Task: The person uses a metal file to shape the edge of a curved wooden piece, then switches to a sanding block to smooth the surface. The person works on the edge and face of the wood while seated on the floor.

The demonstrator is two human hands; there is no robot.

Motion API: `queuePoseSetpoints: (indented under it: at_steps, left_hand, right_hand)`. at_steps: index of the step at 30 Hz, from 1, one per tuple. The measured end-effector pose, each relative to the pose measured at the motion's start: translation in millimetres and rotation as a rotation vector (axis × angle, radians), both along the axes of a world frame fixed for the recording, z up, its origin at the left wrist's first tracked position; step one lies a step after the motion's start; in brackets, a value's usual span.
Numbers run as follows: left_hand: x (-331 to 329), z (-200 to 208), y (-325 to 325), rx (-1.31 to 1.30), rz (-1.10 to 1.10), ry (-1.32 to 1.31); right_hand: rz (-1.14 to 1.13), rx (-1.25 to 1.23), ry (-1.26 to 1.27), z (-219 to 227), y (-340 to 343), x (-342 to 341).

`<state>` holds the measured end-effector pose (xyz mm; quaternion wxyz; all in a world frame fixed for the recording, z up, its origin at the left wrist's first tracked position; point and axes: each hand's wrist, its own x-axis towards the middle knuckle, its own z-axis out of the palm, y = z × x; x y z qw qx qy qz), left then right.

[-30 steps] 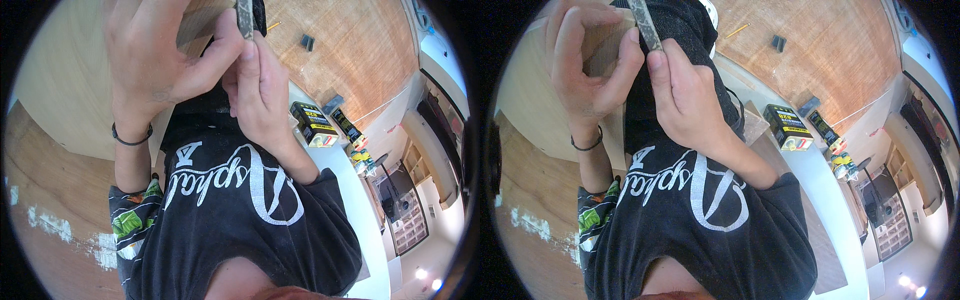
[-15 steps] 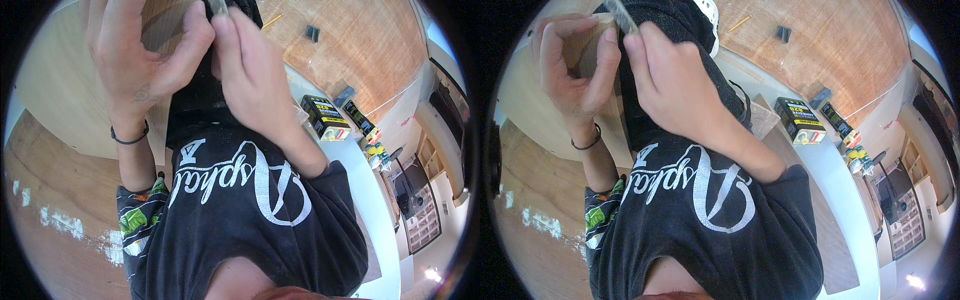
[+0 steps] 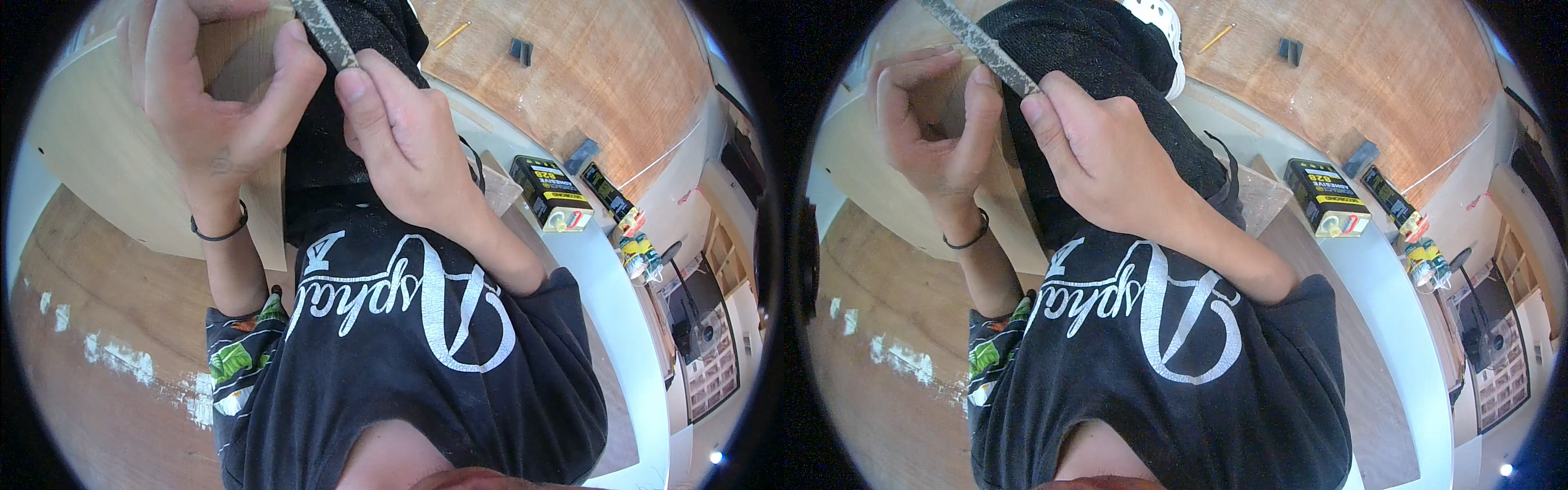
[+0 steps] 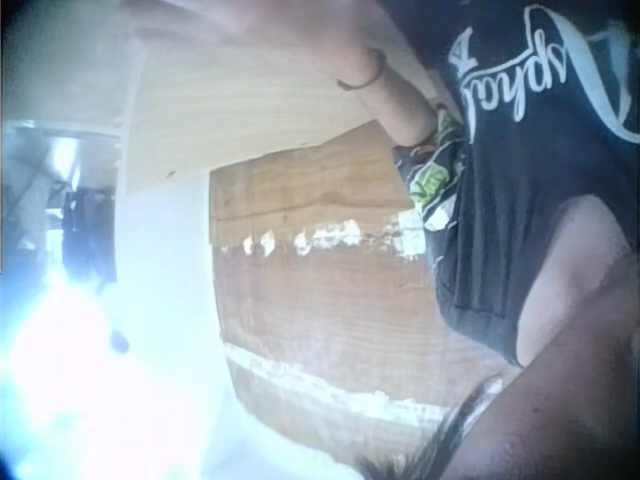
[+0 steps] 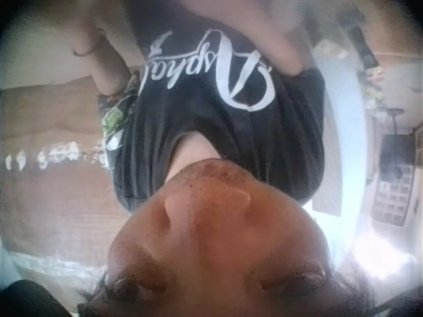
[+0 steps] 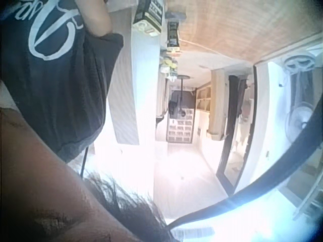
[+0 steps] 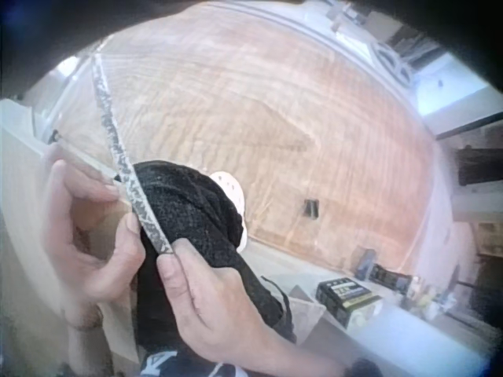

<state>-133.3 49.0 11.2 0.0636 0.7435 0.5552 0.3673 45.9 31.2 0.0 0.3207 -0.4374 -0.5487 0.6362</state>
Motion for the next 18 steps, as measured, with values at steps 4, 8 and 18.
queuePoseSetpoints:
  at_steps: [4, 8, 18]
  left_hand:
    - [0.9, 3.7, 2.1, -0.012, -0.018, 0.058]
    - [-0.7, 3.7, 2.7, -0.028, 0.012, 0.051]
    - [10.0, 7.4, 3.2, 0.003, -0.021, -0.006]
  right_hand:
    - [0.071, 0.081, -0.141, 1.4, 13.0, -0.8]
    - [0.065, -0.014, -0.104, 0.2, 20.9, -2.2]
    - [0.130, 0.003, -0.132, 9.1, 12.7, 21.3]
